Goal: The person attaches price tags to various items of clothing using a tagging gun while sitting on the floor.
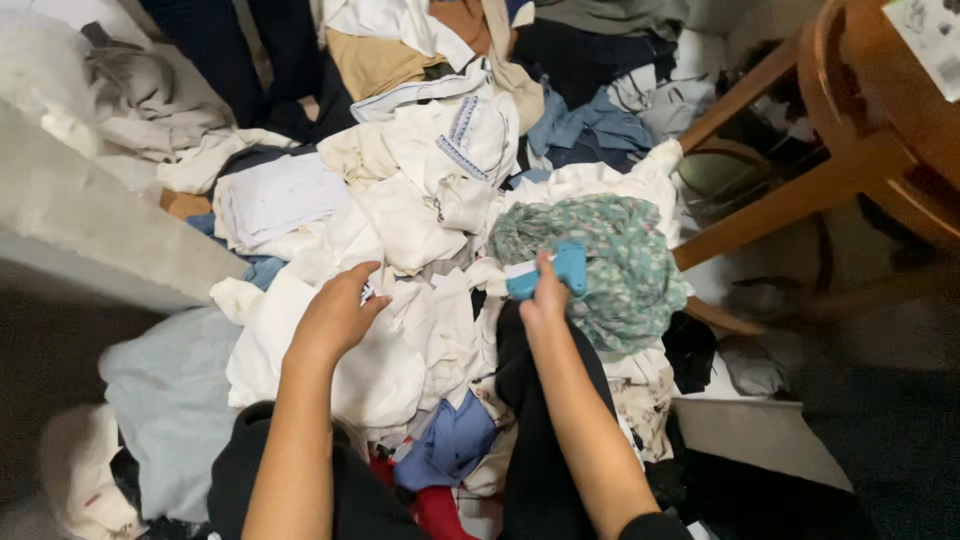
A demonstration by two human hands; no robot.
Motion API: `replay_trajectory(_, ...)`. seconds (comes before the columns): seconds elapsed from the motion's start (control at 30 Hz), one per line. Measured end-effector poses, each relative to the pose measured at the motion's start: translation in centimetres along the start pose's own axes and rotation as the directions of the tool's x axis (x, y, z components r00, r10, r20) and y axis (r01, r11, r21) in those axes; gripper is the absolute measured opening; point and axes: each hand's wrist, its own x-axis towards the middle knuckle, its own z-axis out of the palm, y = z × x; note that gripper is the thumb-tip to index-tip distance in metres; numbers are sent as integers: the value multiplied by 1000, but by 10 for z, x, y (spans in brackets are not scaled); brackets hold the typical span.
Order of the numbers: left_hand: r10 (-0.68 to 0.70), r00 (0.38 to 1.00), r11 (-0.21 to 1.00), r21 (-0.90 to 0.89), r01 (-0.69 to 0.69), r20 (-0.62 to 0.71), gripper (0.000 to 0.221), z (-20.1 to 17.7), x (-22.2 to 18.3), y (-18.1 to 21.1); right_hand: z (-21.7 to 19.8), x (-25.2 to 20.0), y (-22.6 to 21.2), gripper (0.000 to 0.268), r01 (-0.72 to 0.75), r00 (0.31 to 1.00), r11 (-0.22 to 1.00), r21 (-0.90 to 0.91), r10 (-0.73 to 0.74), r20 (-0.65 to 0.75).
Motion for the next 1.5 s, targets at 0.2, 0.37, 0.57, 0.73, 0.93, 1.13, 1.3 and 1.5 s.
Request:
replay_trajectory(0.2,59,983,993,-111,-40,176,61,8,3,42,-25,-56,40,35,-99,865,990,-101,136,482)
replay_trajectory(0.37,107,935,992,30,-124,337,61,78,35,20,-36,-105,28,70,-80,911,954,-289,188,368)
replay_trajectory(0.57,52,931,964,224,-141,362,58,127,55,-16,-90,-91,-12,33,-115,919,978,-172,171,355)
replay_trajectory(0.73,7,969,942,323,-90,249,56,155,72,-52,-110,-156,-72,38,-346,882,938,-8,328,339)
replay_trajectory(0.93,63,989,973,211,-90,134,50,123,61,-52,-132,-233,6,41,-57,941,968,-246,134,310)
replay_trajectory(1.13,64,977,998,-16,-62,204,59,83,25,-22,-143,-220,21,61,186,880,916,-357,6,474)
replay_trajectory(1.3,558,828,773,-396,-495,53,65,145,37,9,-143,-230,1,49,172,829,976,-134,-69,556)
replay_trajectory(1.5,618,772,544,-629,-556,-148,17,218,77,59,-150,-256,-17,54,47,888,997,-67,-11,460)
